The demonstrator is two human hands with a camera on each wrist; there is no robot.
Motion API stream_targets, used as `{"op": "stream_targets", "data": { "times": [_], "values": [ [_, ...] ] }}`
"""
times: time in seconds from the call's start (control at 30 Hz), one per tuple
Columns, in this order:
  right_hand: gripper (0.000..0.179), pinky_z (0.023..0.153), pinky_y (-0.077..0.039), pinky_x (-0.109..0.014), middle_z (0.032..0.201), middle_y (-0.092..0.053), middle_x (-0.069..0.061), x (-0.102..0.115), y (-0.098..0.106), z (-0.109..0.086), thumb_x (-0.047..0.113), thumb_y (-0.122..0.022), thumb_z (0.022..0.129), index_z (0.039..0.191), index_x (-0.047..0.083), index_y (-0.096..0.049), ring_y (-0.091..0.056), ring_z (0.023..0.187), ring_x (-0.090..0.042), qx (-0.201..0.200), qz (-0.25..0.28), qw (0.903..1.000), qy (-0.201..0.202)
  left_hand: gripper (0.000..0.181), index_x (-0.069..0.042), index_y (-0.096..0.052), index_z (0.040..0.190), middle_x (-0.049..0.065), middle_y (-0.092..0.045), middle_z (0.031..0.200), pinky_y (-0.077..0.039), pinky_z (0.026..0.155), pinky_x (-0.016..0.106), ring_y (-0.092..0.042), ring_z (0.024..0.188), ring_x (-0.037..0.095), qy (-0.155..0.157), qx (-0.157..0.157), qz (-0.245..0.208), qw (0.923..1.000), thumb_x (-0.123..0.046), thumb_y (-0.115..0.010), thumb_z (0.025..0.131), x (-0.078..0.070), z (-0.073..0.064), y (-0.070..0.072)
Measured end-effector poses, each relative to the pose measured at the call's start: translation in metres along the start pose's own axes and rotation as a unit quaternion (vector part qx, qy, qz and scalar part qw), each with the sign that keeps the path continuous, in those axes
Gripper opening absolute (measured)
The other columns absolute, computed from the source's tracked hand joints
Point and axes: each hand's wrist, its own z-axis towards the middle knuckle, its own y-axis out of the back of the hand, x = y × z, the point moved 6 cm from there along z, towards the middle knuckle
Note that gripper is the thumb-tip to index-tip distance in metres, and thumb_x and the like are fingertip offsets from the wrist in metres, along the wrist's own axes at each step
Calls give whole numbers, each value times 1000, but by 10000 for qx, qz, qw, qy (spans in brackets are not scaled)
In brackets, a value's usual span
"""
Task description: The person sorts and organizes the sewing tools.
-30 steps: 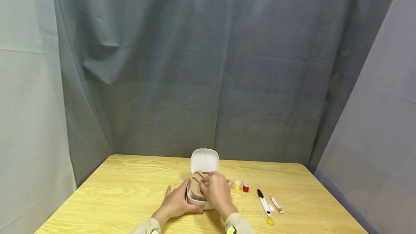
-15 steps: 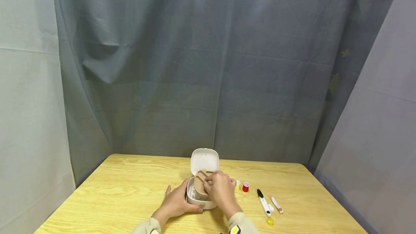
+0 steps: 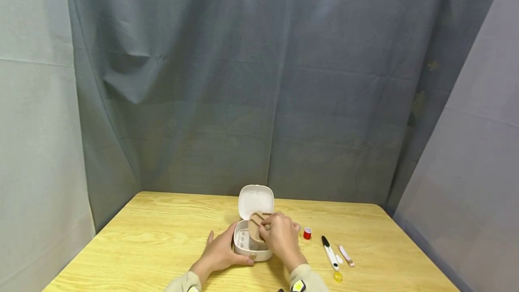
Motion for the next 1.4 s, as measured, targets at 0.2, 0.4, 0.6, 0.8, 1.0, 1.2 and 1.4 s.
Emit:
{"op": "stream_targets", "data": {
  "times": [0.2,0.4,0.6,0.8,1.0,1.2,1.4],
  "values": [
    [6,82,-43,-61,99,-73,4,-3,4,-2,17,-83,79,82,23,-83,-69,93,-24,58,-60,10000,-27,123,-9,-39,156,8,-62,142,-6,111,79,-58,128,34,52,2,16,10000,-73,-88,62,1,-1,1],
    [6,82,-44,-65,99,-73,2,-9,10,-7,17,-82,79,81,22,-82,-69,92,-25,12,-206,9998,1,125,-8,-39,156,10,-60,143,-5,112,79,-57,130,35,68,-10,15,10000,-71,-89,61,2,-3,1],
    [6,87,-43,-67,102,-74,0,-23,14,-11,17,-80,79,82,21,-82,-70,94,-27,-41,-310,9995,-72,122,-11,-39,156,7,-61,143,-3,111,80,-57,130,35,44,2,-77,10000,-69,-91,61,3,-4,1],
    [8,85,-45,-68,102,-74,1,-32,23,-17,16,-79,79,83,23,-82,-70,91,-26,-26,-564,9984,-5,123,-11,-39,156,8,-60,143,-4,112,79,-57,130,35,41,12,-62,10000,-69,-91,61,2,-5,1],
    [9,85,-44,-71,101,-74,1,-39,32,-21,17,-78,81,84,24,-82,-70,92,-26,28,-637,9980,-38,126,-8,-37,157,11,-58,146,-3,112,79,-55,132,36,72,53,-90,9999,-68,-91,61,1,-6,0],
    [8,85,-43,-73,100,-74,1,-46,37,-26,16,-79,80,83,23,-82,-70,91,-26,-6,-623,9981,-15,129,-6,-35,158,14,-56,148,-3,113,78,-54,133,38,79,41,-14,10000,-69,-91,61,3,-6,0],
    [8,87,-43,-73,101,-74,-1,-54,40,-32,16,-78,80,83,22,-82,-71,92,-29,29,-675,9977,-97,127,-8,-36,158,12,-57,147,-4,113,78,-54,133,36,41,31,7,10000,-69,-91,61,3,-6,0]
  ]
}}
